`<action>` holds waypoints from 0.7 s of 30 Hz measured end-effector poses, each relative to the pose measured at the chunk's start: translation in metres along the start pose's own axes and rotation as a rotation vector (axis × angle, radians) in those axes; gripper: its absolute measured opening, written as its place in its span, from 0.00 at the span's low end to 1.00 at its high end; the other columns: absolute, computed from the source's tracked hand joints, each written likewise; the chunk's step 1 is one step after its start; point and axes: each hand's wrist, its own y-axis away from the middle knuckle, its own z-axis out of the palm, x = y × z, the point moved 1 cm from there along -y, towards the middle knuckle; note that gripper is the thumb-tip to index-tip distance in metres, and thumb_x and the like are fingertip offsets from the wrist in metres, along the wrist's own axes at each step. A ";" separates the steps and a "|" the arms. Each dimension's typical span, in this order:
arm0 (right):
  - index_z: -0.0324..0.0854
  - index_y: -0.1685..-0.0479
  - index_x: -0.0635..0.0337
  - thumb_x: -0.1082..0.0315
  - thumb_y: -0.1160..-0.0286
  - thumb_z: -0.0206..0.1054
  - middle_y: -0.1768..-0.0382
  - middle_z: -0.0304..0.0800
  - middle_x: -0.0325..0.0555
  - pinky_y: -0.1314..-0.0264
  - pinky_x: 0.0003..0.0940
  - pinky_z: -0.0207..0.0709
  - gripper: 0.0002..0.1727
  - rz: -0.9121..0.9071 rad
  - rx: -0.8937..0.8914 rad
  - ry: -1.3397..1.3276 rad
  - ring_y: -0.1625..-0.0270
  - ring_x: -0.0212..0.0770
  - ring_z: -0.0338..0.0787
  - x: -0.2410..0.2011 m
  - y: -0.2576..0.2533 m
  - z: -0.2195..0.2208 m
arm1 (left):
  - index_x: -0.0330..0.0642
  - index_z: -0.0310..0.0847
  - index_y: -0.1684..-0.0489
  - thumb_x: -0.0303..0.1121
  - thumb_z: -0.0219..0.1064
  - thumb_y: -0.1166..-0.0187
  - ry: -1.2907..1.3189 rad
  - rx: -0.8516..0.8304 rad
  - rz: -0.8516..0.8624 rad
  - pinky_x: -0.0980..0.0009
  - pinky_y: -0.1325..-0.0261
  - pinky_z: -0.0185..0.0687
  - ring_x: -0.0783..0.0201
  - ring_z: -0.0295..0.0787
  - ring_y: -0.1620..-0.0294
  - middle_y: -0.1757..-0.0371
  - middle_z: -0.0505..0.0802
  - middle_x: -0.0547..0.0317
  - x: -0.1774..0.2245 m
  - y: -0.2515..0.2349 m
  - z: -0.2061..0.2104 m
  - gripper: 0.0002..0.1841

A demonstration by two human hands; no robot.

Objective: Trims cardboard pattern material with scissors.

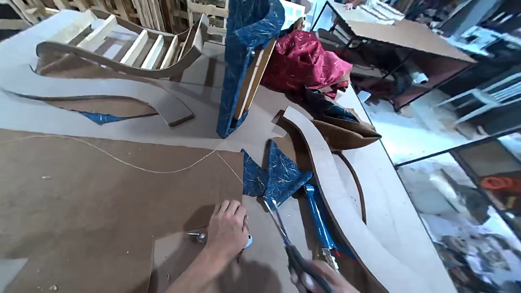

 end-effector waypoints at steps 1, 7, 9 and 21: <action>0.83 0.51 0.55 0.26 0.35 0.67 0.71 0.86 0.37 0.80 0.31 0.78 0.38 0.052 -0.041 0.027 0.75 0.34 0.85 -0.009 -0.014 -0.005 | 0.45 0.90 0.41 0.43 0.64 0.23 -0.008 -0.091 -0.071 0.50 0.32 0.81 0.50 0.87 0.34 0.38 0.92 0.53 0.004 -0.010 0.000 0.19; 0.84 0.57 0.51 0.32 0.29 0.61 0.72 0.87 0.38 0.83 0.25 0.75 0.30 0.196 -0.149 0.047 0.78 0.33 0.86 -0.042 -0.079 -0.038 | 0.42 0.83 0.34 0.46 0.61 0.22 -0.066 -0.197 -0.336 0.50 0.32 0.78 0.46 0.82 0.30 0.35 0.88 0.48 0.010 -0.054 0.020 0.24; 0.84 0.58 0.51 0.33 0.27 0.61 0.73 0.87 0.38 0.84 0.25 0.74 0.29 0.235 -0.176 0.053 0.78 0.32 0.85 -0.044 -0.091 -0.046 | 0.44 0.88 0.44 0.40 0.63 0.25 -0.117 -0.054 -0.339 0.54 0.43 0.84 0.48 0.87 0.39 0.45 0.91 0.50 0.009 -0.055 0.031 0.17; 0.85 0.58 0.52 0.33 0.30 0.68 0.75 0.88 0.36 0.86 0.23 0.71 0.29 0.207 -0.229 0.031 0.81 0.30 0.84 -0.050 -0.129 -0.061 | 0.44 0.89 0.67 0.37 0.60 0.22 -0.097 0.322 -0.231 0.65 0.60 0.89 0.57 0.91 0.61 0.65 0.91 0.57 -0.009 -0.043 0.046 0.12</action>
